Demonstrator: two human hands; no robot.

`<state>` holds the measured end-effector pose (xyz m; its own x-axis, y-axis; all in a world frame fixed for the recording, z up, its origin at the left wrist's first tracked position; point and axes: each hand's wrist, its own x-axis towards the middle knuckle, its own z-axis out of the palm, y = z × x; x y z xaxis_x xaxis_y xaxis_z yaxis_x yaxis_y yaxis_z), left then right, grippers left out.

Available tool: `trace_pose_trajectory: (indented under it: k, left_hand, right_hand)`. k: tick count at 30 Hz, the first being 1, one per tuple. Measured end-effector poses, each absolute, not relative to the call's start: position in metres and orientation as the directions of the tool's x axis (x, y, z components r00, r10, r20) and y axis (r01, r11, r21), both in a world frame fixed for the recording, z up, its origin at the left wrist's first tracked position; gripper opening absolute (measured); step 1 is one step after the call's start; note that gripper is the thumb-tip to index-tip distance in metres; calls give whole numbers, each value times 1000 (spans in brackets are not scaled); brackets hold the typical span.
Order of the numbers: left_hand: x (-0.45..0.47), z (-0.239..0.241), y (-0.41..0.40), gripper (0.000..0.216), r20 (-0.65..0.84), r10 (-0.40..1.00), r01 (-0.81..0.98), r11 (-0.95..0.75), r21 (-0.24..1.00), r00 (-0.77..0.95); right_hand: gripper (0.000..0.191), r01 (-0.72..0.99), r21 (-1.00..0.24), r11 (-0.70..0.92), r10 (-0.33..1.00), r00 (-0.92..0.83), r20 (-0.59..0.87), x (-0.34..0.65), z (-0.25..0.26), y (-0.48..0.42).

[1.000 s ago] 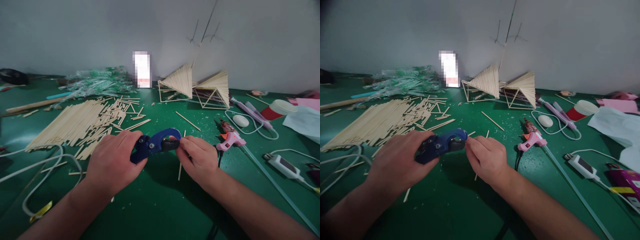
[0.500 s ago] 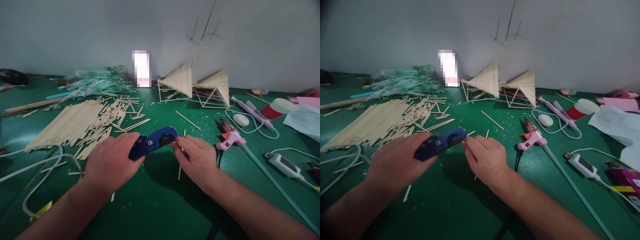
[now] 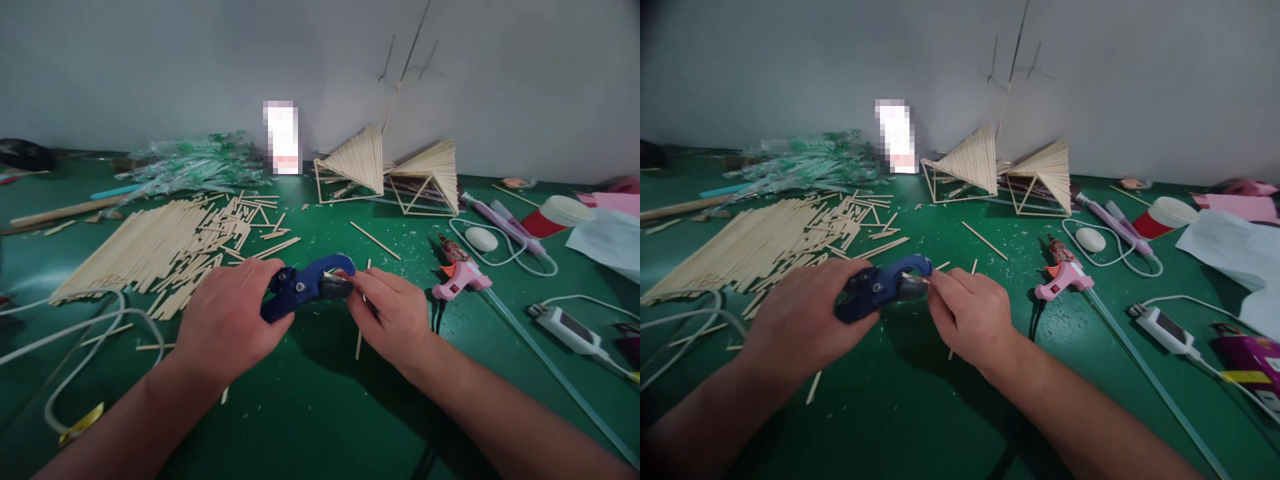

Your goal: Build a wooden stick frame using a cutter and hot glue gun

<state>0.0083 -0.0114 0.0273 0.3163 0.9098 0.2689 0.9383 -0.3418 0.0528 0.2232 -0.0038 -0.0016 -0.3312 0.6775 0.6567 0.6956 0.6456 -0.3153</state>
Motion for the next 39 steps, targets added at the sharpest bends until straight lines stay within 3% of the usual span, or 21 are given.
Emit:
trace_pose_trajectory:
  k: [11, 20, 36, 39]
  left_hand:
    - [8, 25, -19, 37, 332, 889, 927, -363, 94, 315]
    - [9, 30, -21, 39, 282, 902, 914, -378, 149, 327]
    - [6, 29, -22, 29, 290, 899, 929, -362, 73, 328]
    - [5, 29, -22, 29, 358, 883, 931, -354, 85, 303]
  right_hand:
    - [21, 609, -287, 739, 593, -386, 707, 223, -2, -2]
    - [21, 549, -260, 794, 525, -406, 748, 225, -1, 0]
    - [16, 558, -246, 793, 527, -424, 737, 225, 0, -1]
    - [15, 554, -278, 785, 541, -394, 743, 223, -2, -2]
